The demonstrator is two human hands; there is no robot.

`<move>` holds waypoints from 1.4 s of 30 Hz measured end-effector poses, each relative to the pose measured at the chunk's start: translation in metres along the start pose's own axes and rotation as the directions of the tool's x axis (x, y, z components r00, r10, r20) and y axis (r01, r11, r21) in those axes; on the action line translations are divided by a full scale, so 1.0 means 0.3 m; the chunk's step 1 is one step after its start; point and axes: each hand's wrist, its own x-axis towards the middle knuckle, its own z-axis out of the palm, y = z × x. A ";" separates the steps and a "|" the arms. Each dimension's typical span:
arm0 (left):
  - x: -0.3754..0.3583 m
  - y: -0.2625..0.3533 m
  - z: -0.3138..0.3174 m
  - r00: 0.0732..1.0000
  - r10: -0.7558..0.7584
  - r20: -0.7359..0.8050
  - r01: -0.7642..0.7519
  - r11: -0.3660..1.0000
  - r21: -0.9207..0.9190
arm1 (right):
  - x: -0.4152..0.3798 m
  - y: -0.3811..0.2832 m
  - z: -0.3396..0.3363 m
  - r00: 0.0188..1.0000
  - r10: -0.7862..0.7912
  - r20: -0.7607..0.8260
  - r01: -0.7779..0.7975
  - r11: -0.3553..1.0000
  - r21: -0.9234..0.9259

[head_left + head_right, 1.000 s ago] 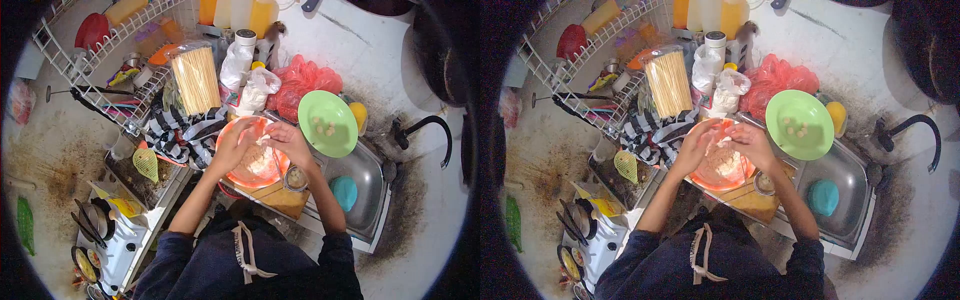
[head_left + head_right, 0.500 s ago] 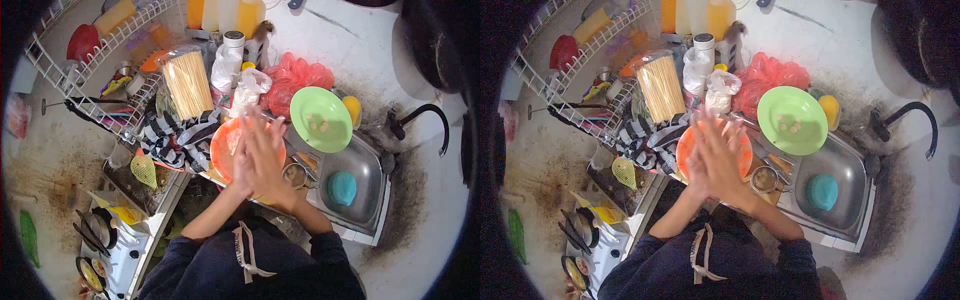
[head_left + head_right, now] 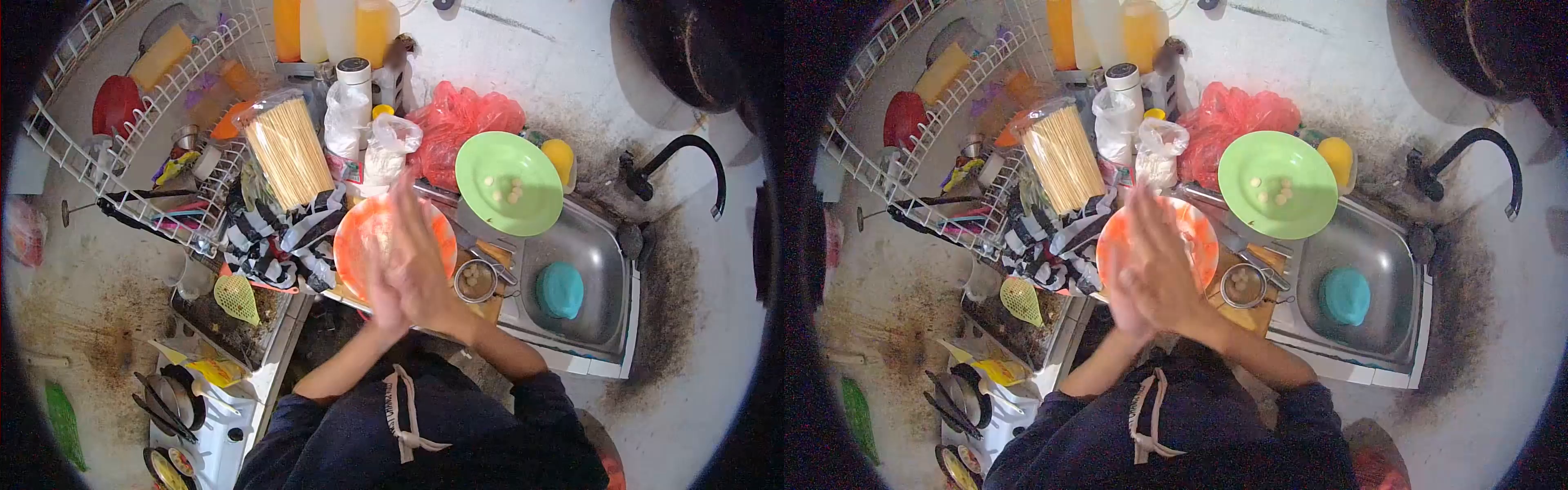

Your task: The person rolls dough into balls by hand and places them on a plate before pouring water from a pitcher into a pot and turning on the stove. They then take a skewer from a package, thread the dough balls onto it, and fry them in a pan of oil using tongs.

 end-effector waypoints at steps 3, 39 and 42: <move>0.018 0.005 0.018 0.999 0.035 -0.023 -0.040 0.962 -0.270 | -0.013 -0.075 0.053 0.981 -0.129 -0.142 0.087 0.958 -0.274; 0.004 -0.057 0.024 0.989 0.145 -0.010 -0.142 0.979 0.148 | 0.013 -0.034 0.014 0.985 0.141 -0.096 -0.030 0.696 0.717; 0.035 -0.032 -0.015 1.000 0.010 -0.001 -0.010 0.979 0.202 | -0.018 -0.117 0.012 0.998 0.045 -0.034 -0.037 0.976 0.215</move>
